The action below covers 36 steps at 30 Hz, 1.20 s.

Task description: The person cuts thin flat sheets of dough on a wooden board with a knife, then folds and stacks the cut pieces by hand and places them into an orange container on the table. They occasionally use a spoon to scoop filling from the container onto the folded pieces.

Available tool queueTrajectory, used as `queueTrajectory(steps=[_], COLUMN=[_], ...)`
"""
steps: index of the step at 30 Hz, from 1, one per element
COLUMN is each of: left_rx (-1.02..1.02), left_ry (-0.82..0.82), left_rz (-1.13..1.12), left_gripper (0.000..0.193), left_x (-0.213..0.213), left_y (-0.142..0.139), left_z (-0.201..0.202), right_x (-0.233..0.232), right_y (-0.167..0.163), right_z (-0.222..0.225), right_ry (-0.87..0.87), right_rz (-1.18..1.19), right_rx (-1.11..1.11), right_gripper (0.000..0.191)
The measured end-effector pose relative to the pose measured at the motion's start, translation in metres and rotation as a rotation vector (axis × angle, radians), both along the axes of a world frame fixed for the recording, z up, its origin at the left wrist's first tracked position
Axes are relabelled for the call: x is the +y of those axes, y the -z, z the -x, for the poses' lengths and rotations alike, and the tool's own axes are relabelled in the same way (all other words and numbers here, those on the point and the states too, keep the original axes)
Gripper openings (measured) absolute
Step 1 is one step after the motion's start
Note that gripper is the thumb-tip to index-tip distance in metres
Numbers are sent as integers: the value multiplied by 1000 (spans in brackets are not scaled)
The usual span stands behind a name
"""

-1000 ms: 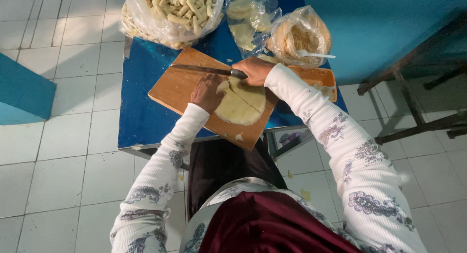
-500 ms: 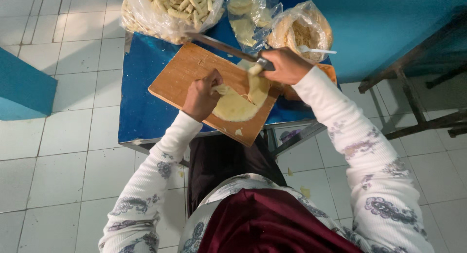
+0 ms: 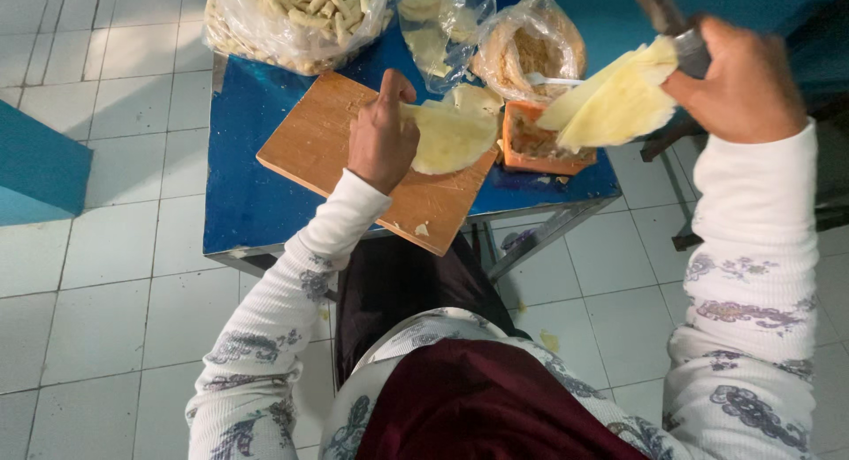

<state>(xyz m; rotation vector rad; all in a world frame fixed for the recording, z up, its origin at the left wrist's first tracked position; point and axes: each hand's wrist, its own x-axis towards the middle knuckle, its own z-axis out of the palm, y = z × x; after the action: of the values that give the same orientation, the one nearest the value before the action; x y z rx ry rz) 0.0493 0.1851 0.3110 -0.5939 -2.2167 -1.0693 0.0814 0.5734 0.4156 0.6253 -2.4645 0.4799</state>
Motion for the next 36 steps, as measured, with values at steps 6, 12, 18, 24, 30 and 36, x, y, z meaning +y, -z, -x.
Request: queueTrajectory(steps=[6,12,18,24,30,36], left_rx=[-100,-51,-297,-209,-1015,-832], left_ry=[-33,72,-33,-160,686,365], left_rz=[51,-179,-207,87,-1240,-652], left_gripper=[41,41,46,32,74,39], left_x=[18,29,-15,-51,-73,-84], left_y=[14,47,107,93,47,57], left_z=[23,47,26,10,-1,8], right_x=[25,-10,-89,-168,-215,-218], right_y=[-2,10,4,13,75,169], right_z=[-7,-9,-14,-1,52,90], right_ry=[216,38,-204,-381,-528,-335], right_rz=[-197,-22,156,245,738,906], right_rx=[9,-131,-299,-292,-609,-665], right_gripper=[33,27,32,34,28,30])
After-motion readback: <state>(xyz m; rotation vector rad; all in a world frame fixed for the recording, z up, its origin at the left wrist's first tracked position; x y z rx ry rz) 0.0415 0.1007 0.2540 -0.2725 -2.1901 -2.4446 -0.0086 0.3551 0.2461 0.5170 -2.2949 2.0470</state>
